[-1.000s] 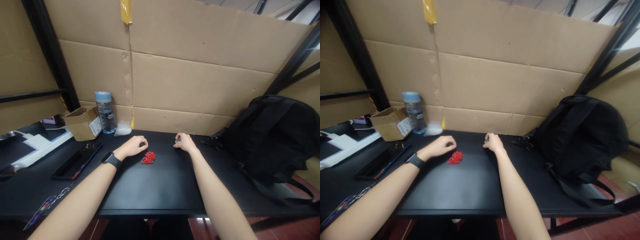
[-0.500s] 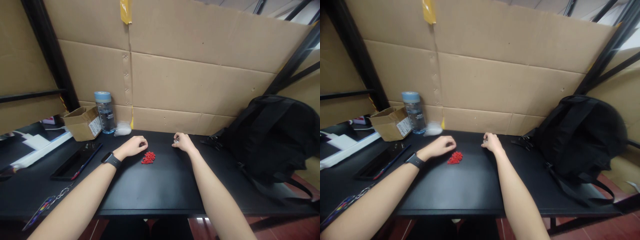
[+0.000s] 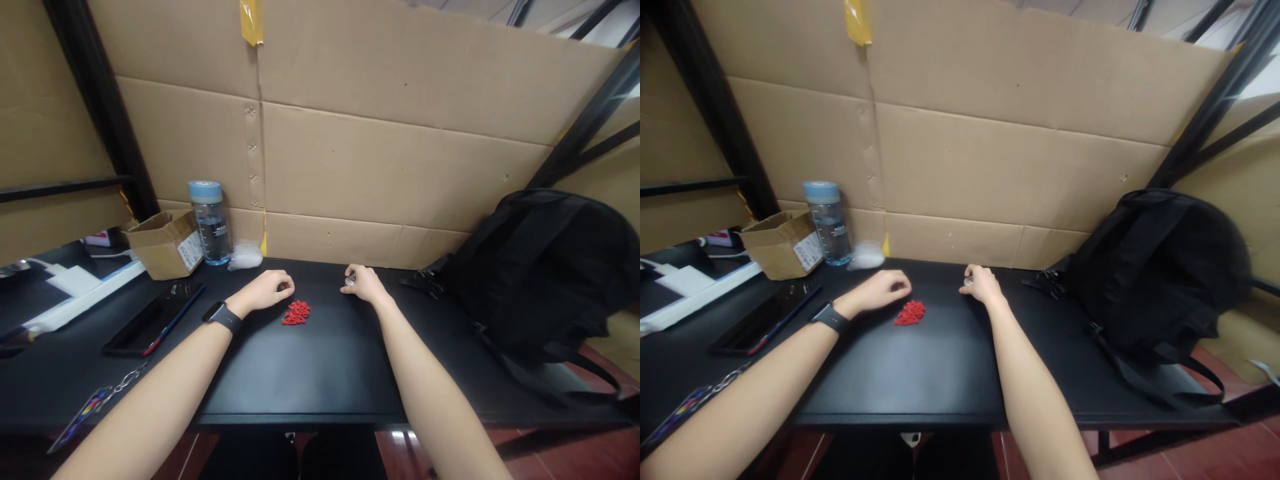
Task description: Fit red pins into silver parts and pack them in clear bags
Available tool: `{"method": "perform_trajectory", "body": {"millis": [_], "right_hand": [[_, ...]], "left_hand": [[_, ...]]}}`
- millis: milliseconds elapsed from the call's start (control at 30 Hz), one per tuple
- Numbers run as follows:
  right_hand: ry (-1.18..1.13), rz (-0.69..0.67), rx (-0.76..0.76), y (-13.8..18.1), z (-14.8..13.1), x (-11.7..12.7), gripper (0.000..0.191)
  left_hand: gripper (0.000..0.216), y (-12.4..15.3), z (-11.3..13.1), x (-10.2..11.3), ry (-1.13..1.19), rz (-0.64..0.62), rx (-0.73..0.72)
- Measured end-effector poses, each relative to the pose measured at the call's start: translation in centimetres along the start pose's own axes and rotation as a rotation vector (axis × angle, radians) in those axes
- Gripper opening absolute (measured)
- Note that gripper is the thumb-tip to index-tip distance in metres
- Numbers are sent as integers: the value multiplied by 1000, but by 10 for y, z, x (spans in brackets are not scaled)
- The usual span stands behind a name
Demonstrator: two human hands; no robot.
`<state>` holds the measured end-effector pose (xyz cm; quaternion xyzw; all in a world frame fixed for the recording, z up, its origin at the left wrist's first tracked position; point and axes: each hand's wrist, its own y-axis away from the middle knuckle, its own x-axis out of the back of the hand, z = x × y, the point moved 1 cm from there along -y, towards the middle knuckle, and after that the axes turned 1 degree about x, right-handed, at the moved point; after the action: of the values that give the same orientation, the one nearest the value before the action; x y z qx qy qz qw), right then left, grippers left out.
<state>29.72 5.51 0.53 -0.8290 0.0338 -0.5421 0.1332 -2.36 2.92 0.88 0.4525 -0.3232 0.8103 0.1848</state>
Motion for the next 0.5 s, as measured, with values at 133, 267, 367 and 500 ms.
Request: {"method": "perform_trajectory", "body": {"millis": [133, 267, 367, 500], "right_hand": [[-8, -9, 0, 1, 0, 0, 39], [-15, -14, -1, 2, 3, 0, 37], [-29, -20, 8, 2, 4, -1, 36], [-58, -38, 39, 1, 6, -2, 33]], "left_hand": [[27, 1, -4, -2, 31, -12, 9], [26, 1, -8, -5, 42, -14, 20], [26, 0, -8, -4, 45, -16, 22], [26, 0, -6, -3, 39, -23, 40]]}}
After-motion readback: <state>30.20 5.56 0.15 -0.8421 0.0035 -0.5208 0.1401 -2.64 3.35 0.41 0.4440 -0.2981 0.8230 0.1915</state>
